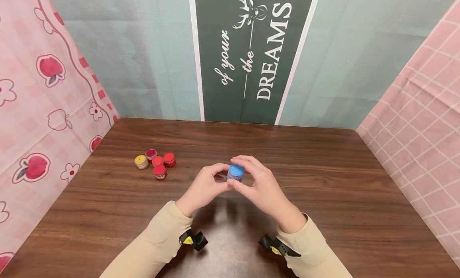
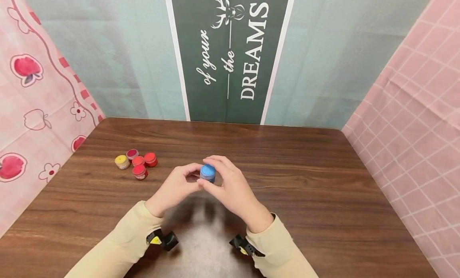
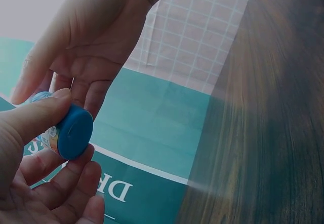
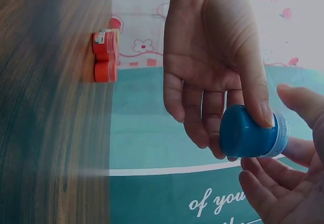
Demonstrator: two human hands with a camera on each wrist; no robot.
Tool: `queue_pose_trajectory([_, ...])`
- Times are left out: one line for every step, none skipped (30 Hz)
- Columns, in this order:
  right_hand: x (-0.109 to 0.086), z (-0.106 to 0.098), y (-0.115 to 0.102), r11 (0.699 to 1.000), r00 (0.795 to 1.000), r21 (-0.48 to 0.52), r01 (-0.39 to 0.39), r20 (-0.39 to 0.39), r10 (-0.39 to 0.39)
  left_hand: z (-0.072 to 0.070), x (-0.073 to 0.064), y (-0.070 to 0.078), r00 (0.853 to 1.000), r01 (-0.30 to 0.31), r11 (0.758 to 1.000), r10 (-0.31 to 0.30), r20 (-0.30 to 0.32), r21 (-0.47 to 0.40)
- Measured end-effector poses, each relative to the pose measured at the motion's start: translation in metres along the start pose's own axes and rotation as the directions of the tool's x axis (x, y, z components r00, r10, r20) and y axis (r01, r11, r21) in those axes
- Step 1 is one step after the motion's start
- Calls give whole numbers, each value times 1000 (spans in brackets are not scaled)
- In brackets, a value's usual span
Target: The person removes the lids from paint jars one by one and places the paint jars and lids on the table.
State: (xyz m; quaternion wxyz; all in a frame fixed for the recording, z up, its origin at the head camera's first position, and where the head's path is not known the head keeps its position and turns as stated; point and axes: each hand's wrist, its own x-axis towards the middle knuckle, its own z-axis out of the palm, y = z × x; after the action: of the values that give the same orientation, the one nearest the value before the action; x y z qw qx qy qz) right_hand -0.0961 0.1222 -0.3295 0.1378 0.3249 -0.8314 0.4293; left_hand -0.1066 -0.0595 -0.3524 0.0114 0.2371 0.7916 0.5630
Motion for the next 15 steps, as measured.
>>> queue_pose_trajectory([0,0,0,1000,1000,-4,-6,-11,6,0,0,0,1000,0,1000,0,0,-2])
queue_pose_trajectory([0,0,0,1000,1000,-5,-12,-22,12,0,0,0,1000,-2,1000,2,-2,-5])
queue_pose_trajectory([0,0,0,1000,999,-9,-17,-33,17,0,0,-1,1000,-5,1000,4,-4,-7])
queue_pose_trajectory([0,1,0,1000,999,-13,-23,-43,22,1,0,0,1000,-5,1000,5,-6,-11])
queue_pose_trajectory([0,1,0,999,998,-18,-28,-50,27,1,0,-1,1000,-6,1000,6,-8,-13])
queue_pose_trajectory([0,1,0,999,998,-17,-31,-55,30,1,0,0,1000,-7,1000,7,-10,-16])
queue_pose_trajectory([0,1,0,999,998,-17,-33,-57,32,1,0,0,1000,-7,1000,7,-12,-17])
queue_pose_trajectory([0,1,0,999,998,-15,-33,-54,32,1,0,0,1000,-5,1000,5,-13,-18])
queue_pose_trajectory([0,1,0,999,998,-13,-31,-48,30,1,0,1,1000,-3,1000,3,-13,-17])
queue_pose_trajectory([0,1,-1,1000,999,-8,-27,-38,27,1,0,1,1000,0,1000,0,-13,-16])
queue_pose_trajectory([0,1,-1,1000,999,2,-21,-27,21,1,0,1,1000,2,1000,-2,-12,-15])
queue_pose_trajectory([0,0,-1,1000,1000,11,-13,-14,14,1,0,1,1000,6,1000,-6,-13,-14])
queue_pose_trajectory([0,0,-2,1000,1000,18,-7,-1,7,1,0,1,1000,10,1000,-10,-13,-12])
queue_pose_trajectory([0,0,-2,1000,1000,26,1,12,-1,1,0,1,1000,15,1000,-15,-13,-9])
queue_pose_trajectory([0,0,-2,999,1000,35,7,24,-8,0,0,1,1000,18,1000,-18,-13,-7])
